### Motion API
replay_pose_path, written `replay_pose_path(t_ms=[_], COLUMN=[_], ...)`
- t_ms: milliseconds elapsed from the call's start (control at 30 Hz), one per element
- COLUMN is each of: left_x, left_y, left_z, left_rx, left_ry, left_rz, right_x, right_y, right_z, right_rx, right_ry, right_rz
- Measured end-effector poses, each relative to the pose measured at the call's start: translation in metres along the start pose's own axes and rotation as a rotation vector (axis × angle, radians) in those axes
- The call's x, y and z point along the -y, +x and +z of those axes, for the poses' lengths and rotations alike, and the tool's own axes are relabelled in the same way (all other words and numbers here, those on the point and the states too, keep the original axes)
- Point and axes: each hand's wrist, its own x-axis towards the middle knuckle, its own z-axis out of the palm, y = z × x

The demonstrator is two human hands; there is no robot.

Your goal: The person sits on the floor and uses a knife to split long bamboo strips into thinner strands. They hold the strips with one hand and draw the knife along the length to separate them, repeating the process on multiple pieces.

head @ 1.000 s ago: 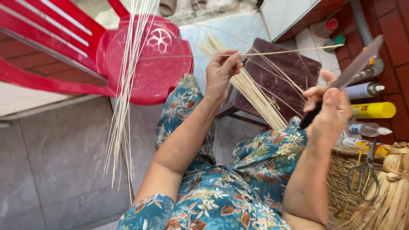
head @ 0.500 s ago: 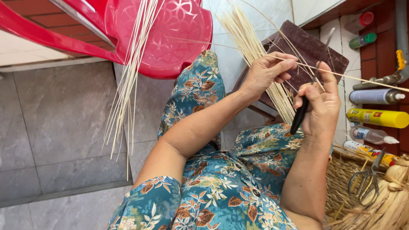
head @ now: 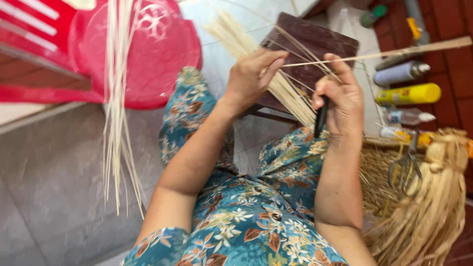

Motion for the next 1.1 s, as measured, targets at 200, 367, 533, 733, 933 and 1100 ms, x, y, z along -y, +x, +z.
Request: replay_pose_path(t_ms=[200, 367, 533, 733, 933, 1100], left_x=[0.007, 0.005, 0.003, 0.011, 0.017, 0.013], left_y=[-0.008, -0.009, -0.009, -0.007, -0.007, -0.005], left_z=[0.010, 0.007, 0.002, -0.008, -0.018, -0.026], left_rx=[0.264, 0.261, 0.258, 0.304, 0.323, 0.321], left_ry=[-0.480, -0.394, -0.262, -0.240, -0.277, -0.281], left_rz=[-0.310, -0.272, -0.255, -0.300, -0.301, -0.275], right_x=[0.000, -0.008, -0.008, 0.005, 0.018, 0.025], right_y=[0.000, -0.001, 0.001, -0.002, -0.003, -0.007], right_z=[0.013, 0.023, 0.016, -0.007, -0.030, -0.046], right_rx=[-0.071, -0.039, -0.075, -0.287, -0.359, -0.389], right_ry=[-0.171, -0.284, -0.314, -0.271, -0.184, -0.043], right_rz=[-0.012, 0.023, -0.082, -0.197, -0.288, -0.338])
